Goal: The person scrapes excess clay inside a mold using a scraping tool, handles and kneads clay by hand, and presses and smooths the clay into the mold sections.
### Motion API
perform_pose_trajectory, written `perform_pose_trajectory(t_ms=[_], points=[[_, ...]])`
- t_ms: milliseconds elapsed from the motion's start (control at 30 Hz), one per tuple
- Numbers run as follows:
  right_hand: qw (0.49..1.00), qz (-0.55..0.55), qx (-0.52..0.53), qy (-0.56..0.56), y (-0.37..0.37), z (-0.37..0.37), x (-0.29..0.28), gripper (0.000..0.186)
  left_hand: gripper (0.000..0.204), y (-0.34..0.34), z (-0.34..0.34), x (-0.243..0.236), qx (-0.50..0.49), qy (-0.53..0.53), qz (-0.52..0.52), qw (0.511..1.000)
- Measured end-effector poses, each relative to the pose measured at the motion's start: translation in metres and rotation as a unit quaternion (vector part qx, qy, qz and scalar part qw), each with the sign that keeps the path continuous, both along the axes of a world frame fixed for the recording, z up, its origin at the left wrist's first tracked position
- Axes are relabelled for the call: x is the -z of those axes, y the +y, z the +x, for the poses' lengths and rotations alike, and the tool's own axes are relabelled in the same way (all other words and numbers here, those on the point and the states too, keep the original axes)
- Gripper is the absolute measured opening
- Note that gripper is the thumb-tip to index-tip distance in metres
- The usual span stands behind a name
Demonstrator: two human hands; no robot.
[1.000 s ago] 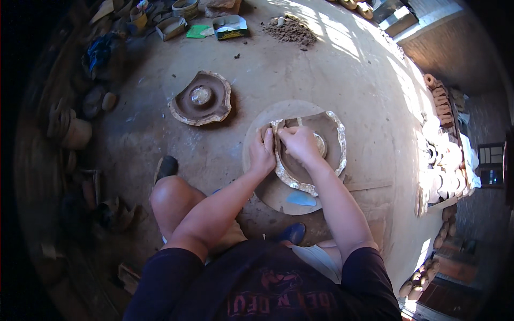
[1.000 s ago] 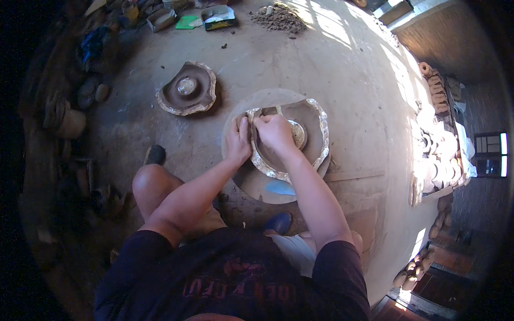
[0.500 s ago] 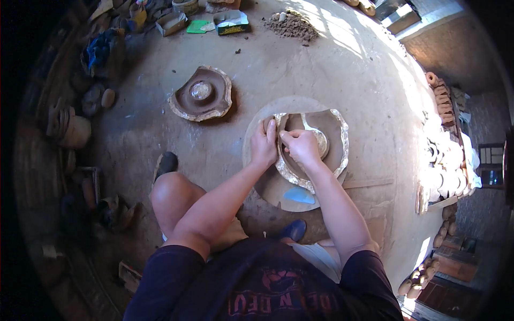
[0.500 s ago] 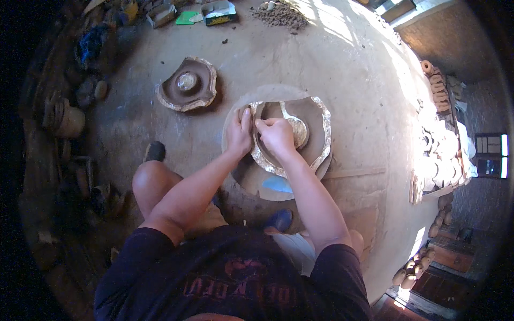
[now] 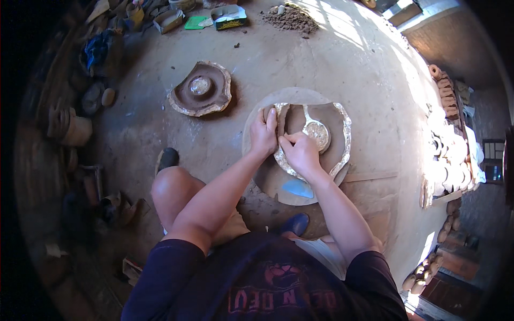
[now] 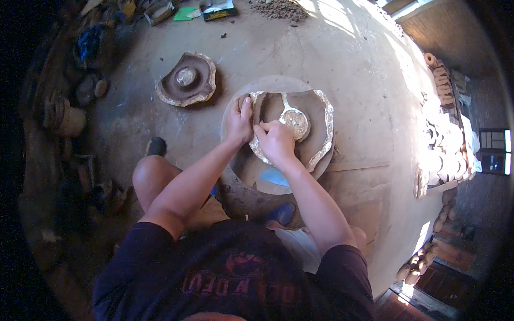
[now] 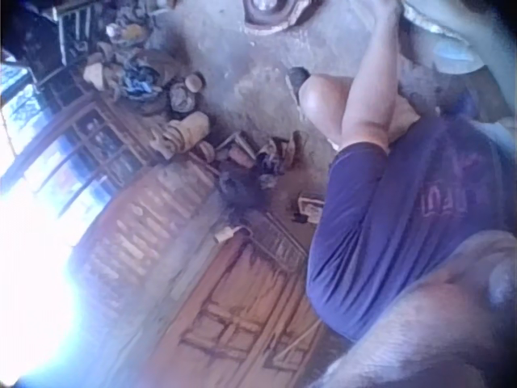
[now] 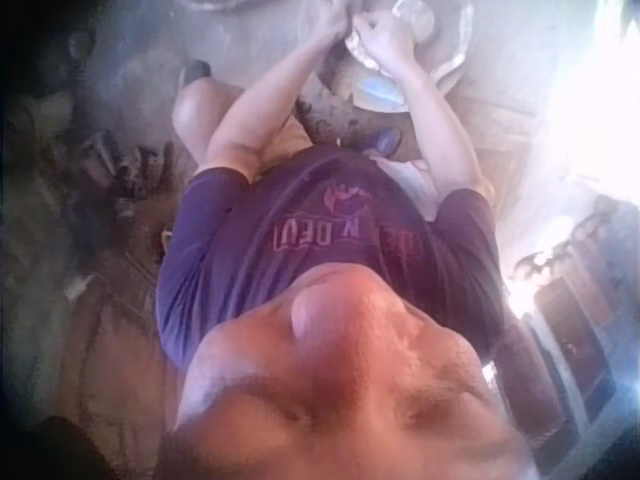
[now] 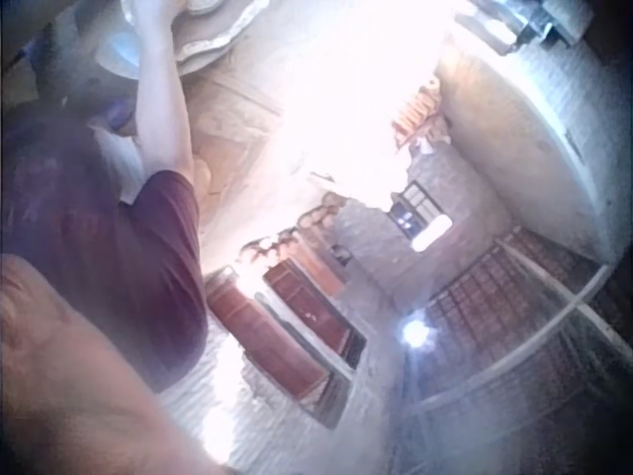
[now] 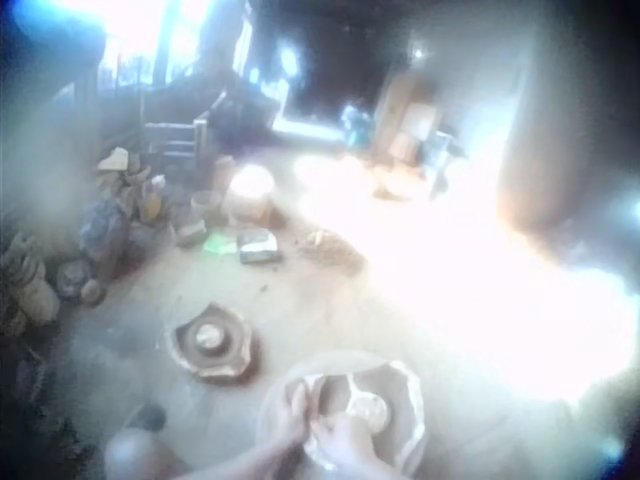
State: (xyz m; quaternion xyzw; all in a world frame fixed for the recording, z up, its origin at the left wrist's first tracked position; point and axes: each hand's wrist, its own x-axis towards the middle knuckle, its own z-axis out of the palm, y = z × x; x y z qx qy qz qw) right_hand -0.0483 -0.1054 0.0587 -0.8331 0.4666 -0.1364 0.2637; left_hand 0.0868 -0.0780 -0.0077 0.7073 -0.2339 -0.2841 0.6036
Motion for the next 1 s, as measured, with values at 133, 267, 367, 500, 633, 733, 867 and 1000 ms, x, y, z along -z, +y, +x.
perform_pose_trajectory(t_ms=[133, 267, 367, 500, 633, 733, 867, 1000], points=[[0.989, 0.144, 0.029, 0.001, -0.013, -0.004, -0.007, 0.036, 0.045, 0.0, 0.0, -0.01, 0.024, 0.068, 0.001, 0.997], [0.984, 0.172, 0.035, -0.006, -0.002, -0.003, -0.021, 0.034, 0.045, -0.003, 0.006, -0.003, 0.03, 0.04, 0.021, 0.999], [0.999, 0.002, -0.046, -0.003, 0.007, -0.005, -0.009, 0.034, 0.044, -0.006, 0.01, 0.005, 0.012, 0.012, -0.032, 0.999], [0.963, 0.266, 0.015, 0.044, -0.011, -0.005, -0.024, 0.033, 0.044, -0.011, 0.009, 0.0, 0.03, 0.041, -0.015, 0.999], [0.988, 0.156, -0.007, 0.01, -0.017, -0.017, -0.006, 0.035, 0.045, -0.022, 0.0, -0.006, 0.011, 0.027, -0.013, 0.999], [0.997, 0.041, -0.067, 0.0, -0.011, -0.009, -0.01, 0.036, 0.049, -0.019, 0.015, -0.028, 0.005, 0.051, -0.002, 0.999], [0.983, 0.156, -0.081, 0.059, -0.018, -0.009, -0.02, 0.037, 0.065, -0.018, 0.016, -0.016, 0.006, -0.002, 0.072, 0.997], [0.988, 0.144, -0.053, -0.035, -0.002, -0.041, -0.022, 0.03, 0.059, -0.017, -0.013, -0.005, 0.019, 0.063, 0.01, 0.998]])
